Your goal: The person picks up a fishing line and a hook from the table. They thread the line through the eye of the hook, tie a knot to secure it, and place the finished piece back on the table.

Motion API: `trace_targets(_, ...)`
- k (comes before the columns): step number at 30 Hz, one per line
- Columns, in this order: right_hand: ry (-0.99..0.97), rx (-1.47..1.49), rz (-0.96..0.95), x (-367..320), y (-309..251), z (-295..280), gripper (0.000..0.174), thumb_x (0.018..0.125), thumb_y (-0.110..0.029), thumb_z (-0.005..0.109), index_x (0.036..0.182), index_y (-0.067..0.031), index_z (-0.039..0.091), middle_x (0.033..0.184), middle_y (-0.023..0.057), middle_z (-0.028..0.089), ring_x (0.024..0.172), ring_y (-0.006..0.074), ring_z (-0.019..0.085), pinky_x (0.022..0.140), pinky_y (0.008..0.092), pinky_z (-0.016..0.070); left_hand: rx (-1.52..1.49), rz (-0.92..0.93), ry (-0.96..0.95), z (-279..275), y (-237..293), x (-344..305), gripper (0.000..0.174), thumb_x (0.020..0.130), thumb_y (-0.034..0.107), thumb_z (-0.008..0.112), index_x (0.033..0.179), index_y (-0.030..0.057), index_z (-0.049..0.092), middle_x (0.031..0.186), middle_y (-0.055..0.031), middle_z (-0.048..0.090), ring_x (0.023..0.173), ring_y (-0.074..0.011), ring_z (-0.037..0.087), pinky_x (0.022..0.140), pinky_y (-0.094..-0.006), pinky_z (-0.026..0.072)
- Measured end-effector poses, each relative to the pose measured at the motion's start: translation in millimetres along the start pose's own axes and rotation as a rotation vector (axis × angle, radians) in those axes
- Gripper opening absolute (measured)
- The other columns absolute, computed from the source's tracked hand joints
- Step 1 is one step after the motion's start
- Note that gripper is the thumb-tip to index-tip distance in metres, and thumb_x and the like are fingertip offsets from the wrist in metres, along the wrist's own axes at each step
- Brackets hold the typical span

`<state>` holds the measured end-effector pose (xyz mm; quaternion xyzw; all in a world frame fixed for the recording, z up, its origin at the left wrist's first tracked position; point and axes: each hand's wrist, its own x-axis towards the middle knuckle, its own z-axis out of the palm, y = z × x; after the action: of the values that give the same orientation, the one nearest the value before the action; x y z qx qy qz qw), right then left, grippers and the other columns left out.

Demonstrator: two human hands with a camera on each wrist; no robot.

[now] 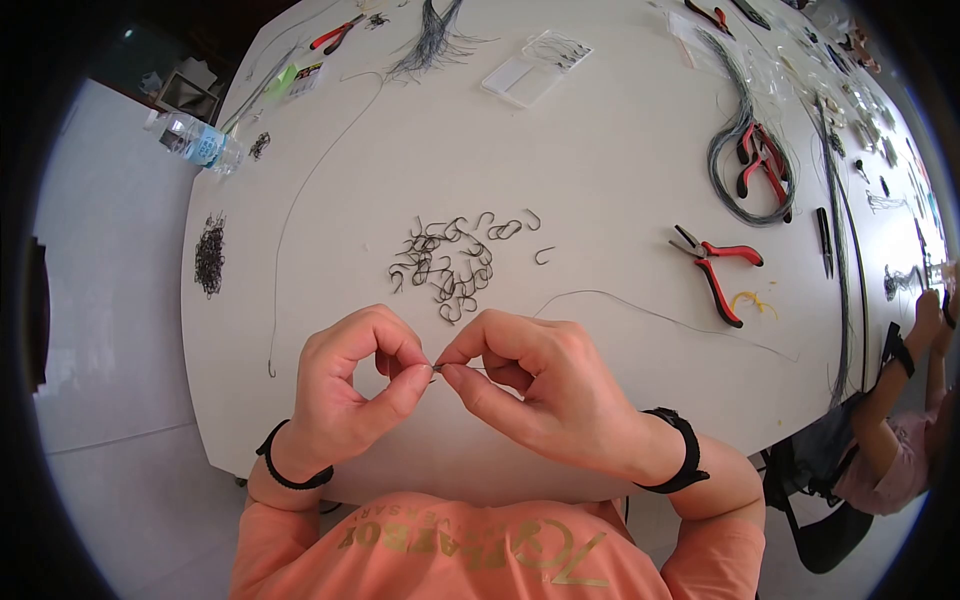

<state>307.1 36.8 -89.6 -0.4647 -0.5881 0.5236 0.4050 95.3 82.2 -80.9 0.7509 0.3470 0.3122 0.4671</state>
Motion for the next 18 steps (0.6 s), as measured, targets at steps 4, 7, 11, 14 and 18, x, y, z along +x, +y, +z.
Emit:
trace_targets(4,0.019,-0.035,-0.014,0.5,-0.4,1.0,0.004,0.089,-0.007,0.07,0.091,-0.0046,0.067,0.053,-0.0034,0.033,0.049,0.0079,0.028,0.047,0.0292,0.0243,-0.018,-0.04,-0.016,-1.3,0.9,0.1,0.007,0.084,0.005,0.071,0.084,0.0056,0.063,0.076,0.0,0.063,0.066,-0.0099,0.058,0.059,-0.0261,0.0406)
trace_targets(7,0.023,-0.074,-0.031,-0.3,0.2,0.6,0.004,0.087,-0.006,0.07,0.09,-0.005,0.068,0.054,-0.0017,0.038,0.048,0.0093,0.031,0.046,0.0291,0.027,-0.058,-0.096,-0.038,-3.0,1.8,0.7,0.006,0.085,0.006,0.07,0.084,0.0059,0.063,0.076,0.0005,0.064,0.068,-0.0093,0.056,0.061,-0.0261,0.0411)
trace_targets(11,0.05,-0.126,-0.106,0.0,0.9,2.3,0.005,0.086,-0.006,0.071,0.09,-0.0051,0.068,0.058,0.0003,0.044,0.049,0.011,0.036,0.046,0.0292,0.0299,-0.114,-0.165,-0.069,-3.9,1.5,0.9,0.006,0.086,0.008,0.069,0.085,0.0063,0.064,0.076,0.0012,0.065,0.069,-0.0091,0.055,0.063,-0.0264,0.0416)
trace_targets(14,0.045,-0.159,-0.121,0.0,-1.0,1.5,0.006,0.084,-0.005,0.071,0.09,-0.005,0.068,0.062,0.0018,0.049,0.05,0.0121,0.04,0.046,0.0293,0.0323,-0.122,-0.162,-0.076,-4.2,1.0,0.9,0.006,0.086,0.008,0.07,0.085,0.0061,0.064,0.076,0.0012,0.065,0.069,-0.009,0.055,0.063,-0.0265,0.0414)
trace_targets(18,0.051,-0.179,-0.124,-0.1,-1.4,2.0,0.007,0.084,-0.004,0.072,0.089,-0.0046,0.068,0.062,0.0022,0.05,0.05,0.0125,0.041,0.045,0.0289,0.034,-0.113,-0.16,-0.077,-4.9,1.5,0.8,0.006,0.086,0.008,0.069,0.085,0.0059,0.064,0.075,0.0012,0.065,0.069,-0.009,0.055,0.063,-0.0266,0.0412)
